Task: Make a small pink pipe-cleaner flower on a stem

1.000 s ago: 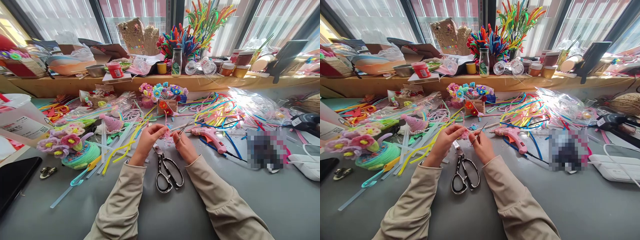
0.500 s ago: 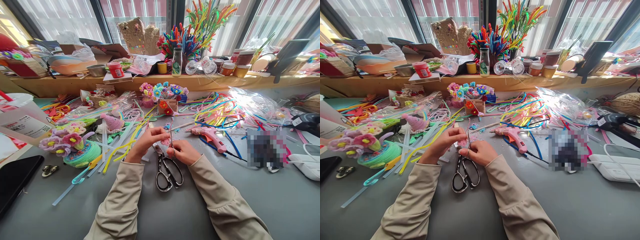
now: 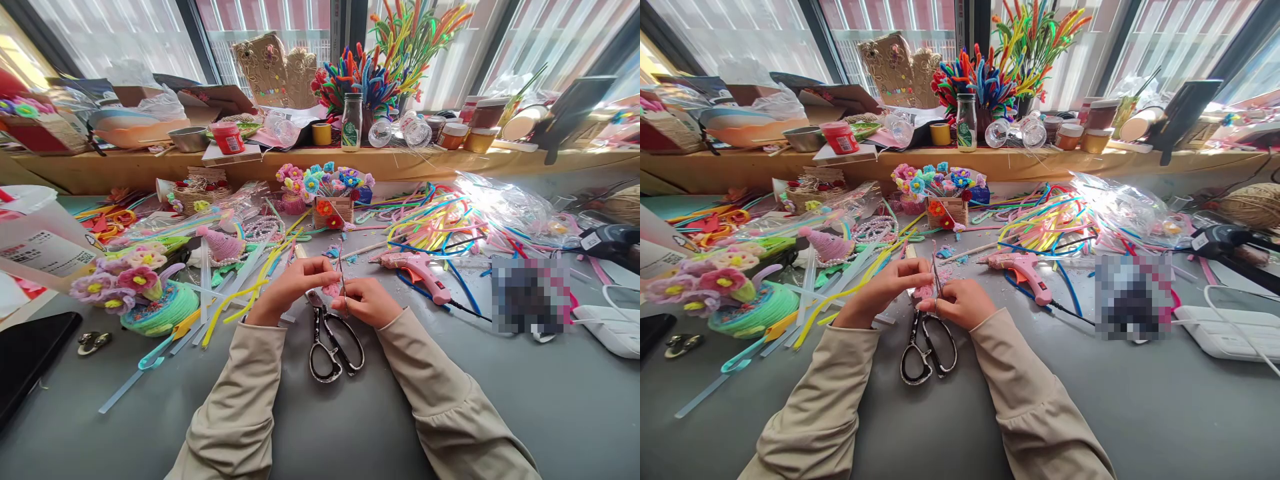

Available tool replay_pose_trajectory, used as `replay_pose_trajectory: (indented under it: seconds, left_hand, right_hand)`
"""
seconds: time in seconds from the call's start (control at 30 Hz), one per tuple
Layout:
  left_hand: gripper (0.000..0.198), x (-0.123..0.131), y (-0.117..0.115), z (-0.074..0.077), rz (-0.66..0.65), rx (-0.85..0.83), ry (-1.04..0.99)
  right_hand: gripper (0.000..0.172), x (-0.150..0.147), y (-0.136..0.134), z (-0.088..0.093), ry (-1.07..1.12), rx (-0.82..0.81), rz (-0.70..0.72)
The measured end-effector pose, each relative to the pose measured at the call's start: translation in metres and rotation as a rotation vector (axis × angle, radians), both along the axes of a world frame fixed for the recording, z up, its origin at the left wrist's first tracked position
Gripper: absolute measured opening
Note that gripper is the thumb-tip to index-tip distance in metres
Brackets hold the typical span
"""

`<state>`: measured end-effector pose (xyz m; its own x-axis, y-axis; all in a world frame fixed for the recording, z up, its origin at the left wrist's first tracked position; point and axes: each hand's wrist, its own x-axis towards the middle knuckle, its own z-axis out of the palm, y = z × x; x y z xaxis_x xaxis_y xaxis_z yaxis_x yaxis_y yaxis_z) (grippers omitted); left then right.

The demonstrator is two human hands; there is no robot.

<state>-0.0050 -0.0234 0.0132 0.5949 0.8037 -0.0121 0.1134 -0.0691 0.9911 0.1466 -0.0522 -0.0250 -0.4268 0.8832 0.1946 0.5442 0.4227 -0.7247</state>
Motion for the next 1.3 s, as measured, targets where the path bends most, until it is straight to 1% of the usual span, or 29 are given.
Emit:
replay_pose_trajectory:
  seconds: [0.13, 0.23, 0.37, 0.47, 0.6, 0.77, 1.0, 1.17, 1.3]
  left_hand:
    - [0.02, 0.0001, 0.0005, -0.0005, 0.027, 0.016, -0.023]
    - [0.021, 0.0001, 0.0011, -0.0015, 0.042, 0.018, -0.03]
    - [0.018, 0.0002, 0.0012, -0.0024, 0.067, 0.012, -0.06]
    - [0.016, 0.0, 0.0013, -0.0028, 0.042, -0.018, -0.076]
    - [0.016, -0.0011, 0.0025, -0.0035, 0.032, -0.056, -0.048]
    - [0.019, -0.0022, 0.0031, -0.0039, -0.01, -0.087, -0.012]
    - [0.015, -0.0007, 0.0021, -0.0033, -0.038, -0.107, -0.047]
    - [0.012, -0.0001, 0.0003, -0.0044, -0.038, -0.111, -0.084]
    - [0.011, 0.0015, -0.0033, 0.0003, -0.09, -0.181, -0.117]
  right_hand:
    - [0.046, -0.0006, 0.0017, -0.0011, 0.058, 0.006, -0.001]
    - [0.047, -0.0006, 0.0026, -0.0011, 0.097, 0.0, -0.003]
    - [0.051, -0.0003, 0.0013, -0.0002, 0.117, -0.052, -0.029]
    - [0.058, -0.0004, -0.0007, 0.0001, 0.119, -0.076, -0.012]
    - [0.065, -0.0011, -0.0023, 0.0004, 0.091, -0.071, 0.012]
    - [0.067, -0.001, -0.0018, 0.0003, 0.076, -0.068, 0.04]
    - [0.067, -0.0001, -0.0003, -0.0006, 0.047, -0.009, 0.076]
    - [0.06, -0.0003, 0.0003, 0.0007, 0.035, 0.018, -0.002]
    - [0.054, 0.0003, -0.0007, -0.0003, 0.048, 0.028, -0.116]
